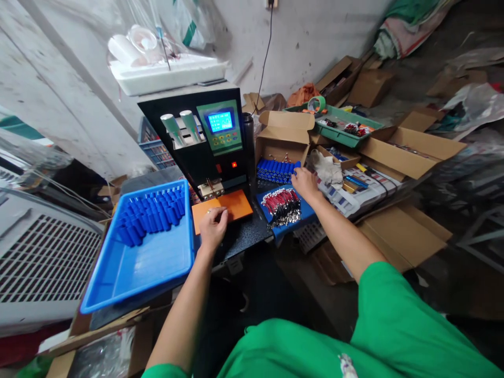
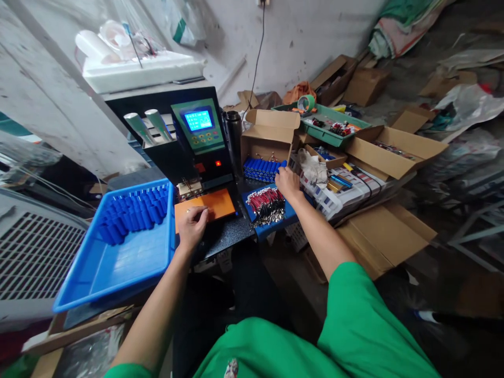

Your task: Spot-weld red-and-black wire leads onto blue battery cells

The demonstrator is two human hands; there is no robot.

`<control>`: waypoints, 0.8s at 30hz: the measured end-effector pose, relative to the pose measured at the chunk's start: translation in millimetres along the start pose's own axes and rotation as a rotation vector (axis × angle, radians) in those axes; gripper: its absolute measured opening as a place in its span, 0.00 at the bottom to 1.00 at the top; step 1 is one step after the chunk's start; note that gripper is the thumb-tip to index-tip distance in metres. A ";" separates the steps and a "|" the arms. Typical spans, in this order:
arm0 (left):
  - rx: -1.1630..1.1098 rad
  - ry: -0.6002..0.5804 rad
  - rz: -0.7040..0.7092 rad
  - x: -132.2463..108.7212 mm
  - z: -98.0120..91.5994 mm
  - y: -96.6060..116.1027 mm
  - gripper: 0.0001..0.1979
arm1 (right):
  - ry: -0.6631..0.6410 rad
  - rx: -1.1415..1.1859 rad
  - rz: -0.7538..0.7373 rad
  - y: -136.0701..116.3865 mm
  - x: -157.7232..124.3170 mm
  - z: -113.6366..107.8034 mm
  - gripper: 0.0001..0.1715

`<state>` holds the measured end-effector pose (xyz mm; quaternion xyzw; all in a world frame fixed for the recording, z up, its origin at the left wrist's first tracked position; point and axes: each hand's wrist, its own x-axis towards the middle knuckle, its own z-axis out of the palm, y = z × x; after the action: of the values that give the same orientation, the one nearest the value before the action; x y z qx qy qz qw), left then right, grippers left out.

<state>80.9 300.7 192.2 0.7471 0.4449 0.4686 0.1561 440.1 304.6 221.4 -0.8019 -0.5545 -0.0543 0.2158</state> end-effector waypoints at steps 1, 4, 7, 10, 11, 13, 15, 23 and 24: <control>-0.001 0.001 0.001 0.1 0.1 0.3 0.12 | -0.018 0.065 0.007 4.1 -3.3 2.2 0.19; -0.002 0.009 0.012 0.8 0.4 0.9 0.12 | -0.151 0.190 0.085 19.1 -9.3 13.1 0.14; 0.004 0.019 0.019 1.5 0.5 1.1 0.12 | -0.252 0.233 0.180 33.4 -10.3 25.1 0.11; 0.015 0.021 0.013 2.1 0.6 1.0 0.12 | -0.305 0.300 0.273 40.1 -9.0 33.0 0.13; 0.020 0.021 0.008 2.1 0.5 1.0 0.12 | -0.313 0.322 0.293 40.6 -8.1 34.5 0.13; 0.027 0.019 -0.002 2.2 0.4 1.0 0.12 | -0.308 0.347 0.315 39.7 -5.8 36.3 0.13; 0.030 0.017 -0.008 2.3 0.1 1.4 0.12 | -0.309 0.345 0.327 38.4 -2.8 37.3 0.13; 0.046 0.009 -0.013 2.8 0.2 4.0 0.11 | -0.405 0.278 0.366 41.3 5.9 45.8 0.11; 0.050 0.010 -0.013 2.7 0.5 3.6 0.11 | -0.396 0.254 0.359 42.1 7.2 47.6 0.11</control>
<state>83.6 301.0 195.8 0.7456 0.4621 0.4599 0.1380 474.0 317.9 168.8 -0.8486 -0.4376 0.2123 0.2082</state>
